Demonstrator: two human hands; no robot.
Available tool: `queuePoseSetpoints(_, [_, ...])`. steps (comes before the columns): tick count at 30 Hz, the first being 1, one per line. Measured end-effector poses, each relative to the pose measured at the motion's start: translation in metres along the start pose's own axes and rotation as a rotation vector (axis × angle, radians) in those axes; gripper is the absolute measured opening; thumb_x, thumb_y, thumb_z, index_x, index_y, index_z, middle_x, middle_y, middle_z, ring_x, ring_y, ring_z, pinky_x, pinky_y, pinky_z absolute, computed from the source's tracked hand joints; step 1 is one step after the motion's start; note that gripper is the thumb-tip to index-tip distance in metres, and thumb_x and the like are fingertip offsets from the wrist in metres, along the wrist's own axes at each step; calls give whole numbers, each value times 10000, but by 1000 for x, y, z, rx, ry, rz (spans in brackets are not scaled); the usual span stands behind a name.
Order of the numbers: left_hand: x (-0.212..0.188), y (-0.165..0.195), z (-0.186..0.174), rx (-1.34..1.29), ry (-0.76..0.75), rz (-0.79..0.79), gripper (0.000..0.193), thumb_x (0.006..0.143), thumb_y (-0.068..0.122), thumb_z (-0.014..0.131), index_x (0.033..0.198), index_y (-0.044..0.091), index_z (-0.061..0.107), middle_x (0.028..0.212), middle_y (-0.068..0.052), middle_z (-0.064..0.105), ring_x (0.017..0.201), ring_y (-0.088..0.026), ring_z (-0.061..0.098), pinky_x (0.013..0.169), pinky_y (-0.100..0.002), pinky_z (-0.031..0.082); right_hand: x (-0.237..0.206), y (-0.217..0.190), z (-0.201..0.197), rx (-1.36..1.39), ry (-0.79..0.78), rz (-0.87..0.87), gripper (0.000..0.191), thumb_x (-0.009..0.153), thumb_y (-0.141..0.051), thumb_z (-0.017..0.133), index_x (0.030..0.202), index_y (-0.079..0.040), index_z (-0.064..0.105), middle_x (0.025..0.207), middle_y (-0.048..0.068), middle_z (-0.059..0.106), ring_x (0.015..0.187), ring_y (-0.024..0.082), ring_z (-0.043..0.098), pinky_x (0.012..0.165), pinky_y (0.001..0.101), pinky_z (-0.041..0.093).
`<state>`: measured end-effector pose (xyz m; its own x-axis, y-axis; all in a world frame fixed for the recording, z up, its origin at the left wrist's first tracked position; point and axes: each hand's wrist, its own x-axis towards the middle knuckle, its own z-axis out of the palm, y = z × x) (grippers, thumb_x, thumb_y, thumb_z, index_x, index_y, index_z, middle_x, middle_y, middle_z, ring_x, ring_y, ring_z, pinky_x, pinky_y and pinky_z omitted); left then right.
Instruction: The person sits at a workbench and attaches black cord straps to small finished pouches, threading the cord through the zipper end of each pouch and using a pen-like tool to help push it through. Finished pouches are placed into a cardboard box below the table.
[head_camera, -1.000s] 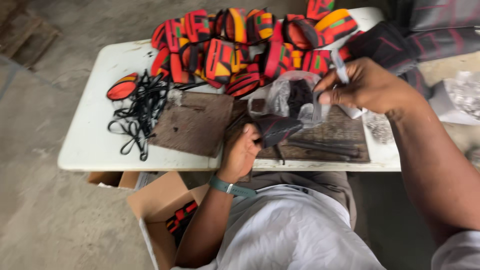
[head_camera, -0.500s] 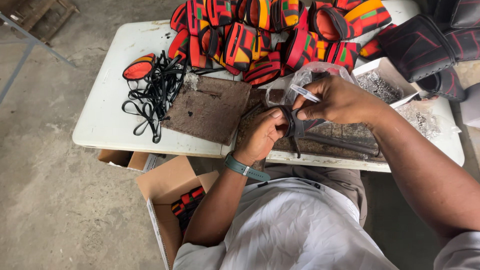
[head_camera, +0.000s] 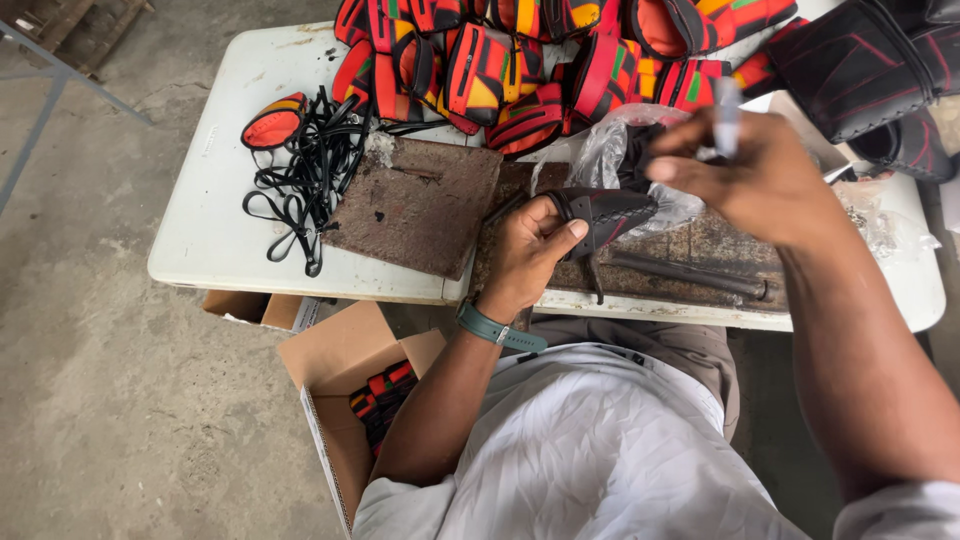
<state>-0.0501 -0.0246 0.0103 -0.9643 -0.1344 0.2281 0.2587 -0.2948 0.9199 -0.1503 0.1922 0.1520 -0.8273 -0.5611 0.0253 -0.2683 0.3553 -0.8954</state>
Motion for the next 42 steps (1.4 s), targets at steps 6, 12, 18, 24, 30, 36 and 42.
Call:
queuePoseSetpoints(6, [6,11,15,-99,67,-31,152,985,61,701,1120,-8,690,1021,-51,738,901,-65,648,841,-245,529,-46,47,33,62,-73,124,233,837,-222,831,952,-21,803,727,30,725,658,109,611,614,299,501])
queuePoseSetpoints(12, [17,23,38,53,75,-9,130,998,74,703,1096,-9,685,994,-40,730,893,-57,637,816,-241,529,-39,55,50,336,-59,213,265,861,-258,811,947,-8,795,676,27,643,527,63,497,450,254,370])
queuePoseSetpoints(18, [-6,35,44,93,91,17,131,993,95,687,1078,-5,684,947,-29,732,847,-47,637,773,-233,533,-58,34,58,373,-6,354,269,881,-277,765,964,-21,767,625,23,589,424,78,451,343,266,265])
queuePoseSetpoints(24, [-3,29,37,142,111,52,126,1013,110,690,1046,-11,677,889,-14,704,790,-30,576,711,-223,484,-55,54,52,657,-9,255,254,972,-209,664,1075,13,732,744,48,592,494,87,469,403,257,332])
queuePoseSetpoints(30, [-3,9,37,191,129,103,108,996,94,704,1010,-2,657,889,-27,725,808,-31,616,728,-226,516,-62,94,13,861,50,105,509,1093,-401,432,1159,51,656,935,99,656,729,198,651,670,346,564])
queuePoseSetpoints(36, [14,3,28,30,150,69,109,965,50,721,1031,-25,676,905,-48,730,793,-54,630,732,-231,514,-63,119,-7,874,61,27,696,1143,-616,374,1123,20,655,827,101,616,648,239,594,620,380,532])
queuePoseSetpoints(42, [13,7,23,7,147,73,113,954,35,731,1029,-32,679,916,-70,734,802,-67,648,753,-237,537,-64,127,-11,880,99,48,768,1126,-689,320,1108,5,648,809,94,606,601,213,536,575,360,492])
